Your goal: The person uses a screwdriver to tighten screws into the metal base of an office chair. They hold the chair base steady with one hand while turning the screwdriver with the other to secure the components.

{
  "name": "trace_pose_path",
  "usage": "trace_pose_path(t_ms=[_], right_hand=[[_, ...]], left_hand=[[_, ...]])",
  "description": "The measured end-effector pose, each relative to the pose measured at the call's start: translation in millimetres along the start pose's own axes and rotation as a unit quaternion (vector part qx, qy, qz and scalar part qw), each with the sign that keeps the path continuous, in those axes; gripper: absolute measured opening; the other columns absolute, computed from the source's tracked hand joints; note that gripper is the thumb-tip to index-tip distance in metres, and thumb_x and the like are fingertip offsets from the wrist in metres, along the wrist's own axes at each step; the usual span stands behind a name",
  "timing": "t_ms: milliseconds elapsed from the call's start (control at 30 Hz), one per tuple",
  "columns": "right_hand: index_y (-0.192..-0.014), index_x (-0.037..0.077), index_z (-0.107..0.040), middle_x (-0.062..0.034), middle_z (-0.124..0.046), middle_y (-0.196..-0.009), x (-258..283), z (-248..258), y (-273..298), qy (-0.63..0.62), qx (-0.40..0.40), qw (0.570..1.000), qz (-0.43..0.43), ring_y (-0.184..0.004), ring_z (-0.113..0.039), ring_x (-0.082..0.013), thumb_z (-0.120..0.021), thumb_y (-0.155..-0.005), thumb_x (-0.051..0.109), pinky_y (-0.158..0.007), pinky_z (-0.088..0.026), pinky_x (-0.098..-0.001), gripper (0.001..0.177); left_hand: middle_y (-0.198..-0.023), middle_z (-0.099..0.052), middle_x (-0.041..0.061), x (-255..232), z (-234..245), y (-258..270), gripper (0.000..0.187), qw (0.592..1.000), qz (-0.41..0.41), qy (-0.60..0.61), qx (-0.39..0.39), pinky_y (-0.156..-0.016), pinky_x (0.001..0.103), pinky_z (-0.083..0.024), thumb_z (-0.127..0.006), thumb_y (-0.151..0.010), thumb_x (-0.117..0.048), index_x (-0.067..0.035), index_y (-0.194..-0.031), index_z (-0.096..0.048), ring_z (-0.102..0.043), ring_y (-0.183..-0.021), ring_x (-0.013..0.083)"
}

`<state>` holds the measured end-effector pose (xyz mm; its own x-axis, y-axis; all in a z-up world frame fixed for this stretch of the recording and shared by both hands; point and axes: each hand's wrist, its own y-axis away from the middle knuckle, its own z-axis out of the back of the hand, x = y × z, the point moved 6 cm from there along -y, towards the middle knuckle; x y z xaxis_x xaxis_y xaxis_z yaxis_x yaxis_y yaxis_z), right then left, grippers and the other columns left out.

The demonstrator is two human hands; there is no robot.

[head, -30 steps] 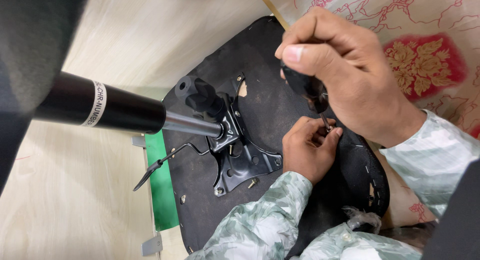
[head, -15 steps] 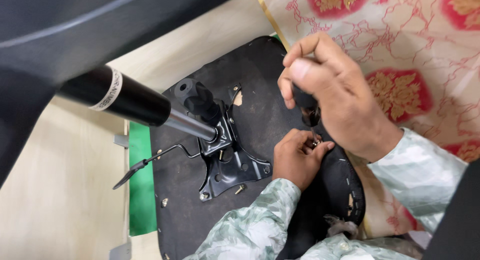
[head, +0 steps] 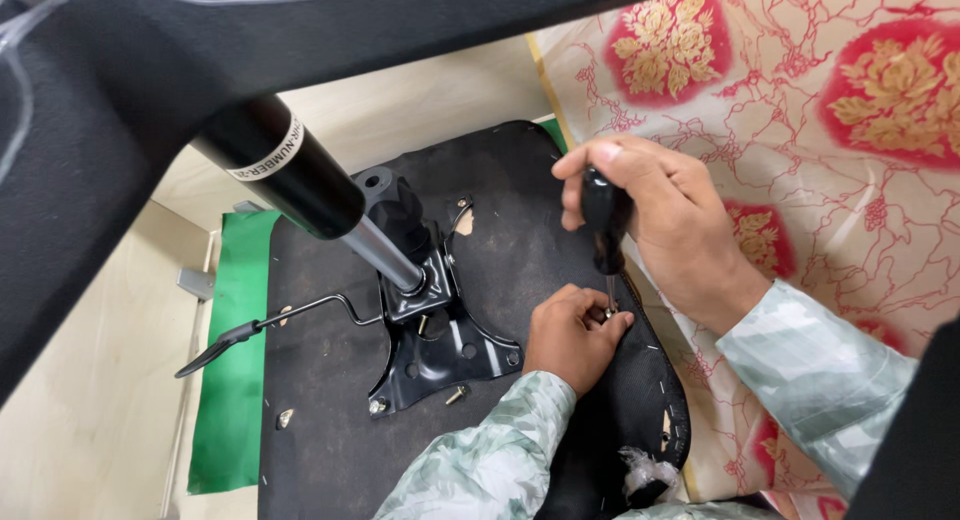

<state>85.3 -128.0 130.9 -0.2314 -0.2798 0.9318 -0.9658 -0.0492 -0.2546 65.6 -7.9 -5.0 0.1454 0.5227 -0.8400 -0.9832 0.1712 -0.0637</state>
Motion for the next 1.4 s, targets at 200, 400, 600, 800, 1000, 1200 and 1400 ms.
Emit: trace_pose_path(t_ms=[200, 400, 600, 800, 1000, 1200, 1400], right_hand=[[-0.096, 0.005, -0.061, -0.0046, -0.062, -0.079, -4.7, -7.9, 7.3, -0.021, -0.1, 0.992, 0.079, -0.067, -0.057, -0.0103, -0.04, -0.108, 0.023, -0.063, -0.046, -0.0262, 0.03], [-0.101, 0.01, -0.051, -0.0027, -0.065, -0.085, -9.5, -12.2, 1.3, 0.017, -0.107, 0.993, 0.048, -0.07, -0.06, -0.008, -0.051, -0.101, 0.016, -0.063, -0.051, -0.0229, 0.006], [-0.108, 0.003, -0.061, 0.0, -0.061, -0.093, -1.5, 1.8, 7.7, 0.077, -0.101, 0.99, 0.06, -0.081, -0.056, -0.0035, -0.053, -0.108, 0.018, -0.072, -0.049, -0.0209, 0.017], [-0.116, -0.001, -0.064, -0.0013, -0.066, -0.097, 10.2, 0.4, 8.6, 0.084, -0.056, 0.994, 0.047, -0.083, -0.062, -0.0067, -0.052, -0.108, 0.021, -0.075, -0.053, -0.0237, 0.026], [-0.111, 0.003, -0.059, -0.0057, -0.065, -0.087, 8.4, -12.8, 1.7, 0.004, -0.001, 0.999, 0.042, -0.079, -0.062, -0.0115, -0.046, -0.109, 0.017, -0.074, -0.053, -0.0267, 0.019], [-0.098, 0.006, -0.054, -0.0035, -0.063, -0.081, -0.1, -11.6, -2.2, 0.042, -0.071, 0.996, 0.044, -0.071, -0.058, -0.0092, -0.048, -0.107, 0.021, -0.066, -0.049, -0.0247, 0.018], [-0.098, 0.005, -0.061, 0.0023, -0.063, -0.089, -1.9, -2.4, 4.7, 0.073, -0.059, 0.995, 0.037, -0.078, -0.057, -0.0041, -0.06, -0.099, 0.015, -0.071, -0.048, -0.0214, 0.01]], left_hand=[[-0.085, -0.067, 0.008, -6.5, 7.3, 8.7, 0.027, 1.0, -0.016, 0.004, 0.002, -0.069, 0.032, -0.057, -0.085, -0.078, -0.019, -0.005, -0.1, -0.077, -0.069, -0.069, 0.019], [-0.09, -0.068, 0.008, -5.7, 12.9, 9.9, 0.025, 0.999, -0.026, 0.025, 0.031, -0.073, 0.033, -0.058, -0.079, -0.082, -0.014, -0.006, -0.106, -0.078, -0.07, -0.073, 0.0199], [-0.092, -0.069, 0.007, 0.3, 9.8, 6.8, 0.023, 0.999, -0.024, 0.014, 0.035, -0.072, 0.032, -0.058, -0.08, -0.081, -0.014, -0.007, -0.103, -0.079, -0.07, -0.074, 0.0192], [-0.088, -0.069, 0.008, 0.6, 11.2, 5.4, 0.021, 0.999, -0.038, 0.026, 0.013, -0.07, 0.032, -0.058, -0.082, -0.079, -0.015, -0.005, -0.098, -0.078, -0.071, -0.071, 0.0194], [-0.086, -0.068, 0.009, 0.9, 10.0, 5.1, 0.021, 0.999, -0.035, 0.021, -0.014, -0.068, 0.032, -0.058, -0.082, -0.079, -0.016, -0.004, -0.096, -0.078, -0.07, -0.068, 0.0199], [-0.086, -0.068, 0.008, -2.8, 10.7, 6.6, 0.027, 0.999, -0.043, 0.03, 0.002, -0.069, 0.033, -0.057, -0.079, -0.081, -0.014, -0.007, -0.107, -0.078, -0.069, -0.068, 0.0206], [-0.088, -0.07, 0.008, -4.1, 11.9, 5.0, 0.023, 0.999, -0.041, 0.024, -0.004, -0.07, 0.034, -0.056, -0.079, -0.081, -0.015, -0.005, -0.102, -0.079, -0.07, -0.071, 0.0214]])
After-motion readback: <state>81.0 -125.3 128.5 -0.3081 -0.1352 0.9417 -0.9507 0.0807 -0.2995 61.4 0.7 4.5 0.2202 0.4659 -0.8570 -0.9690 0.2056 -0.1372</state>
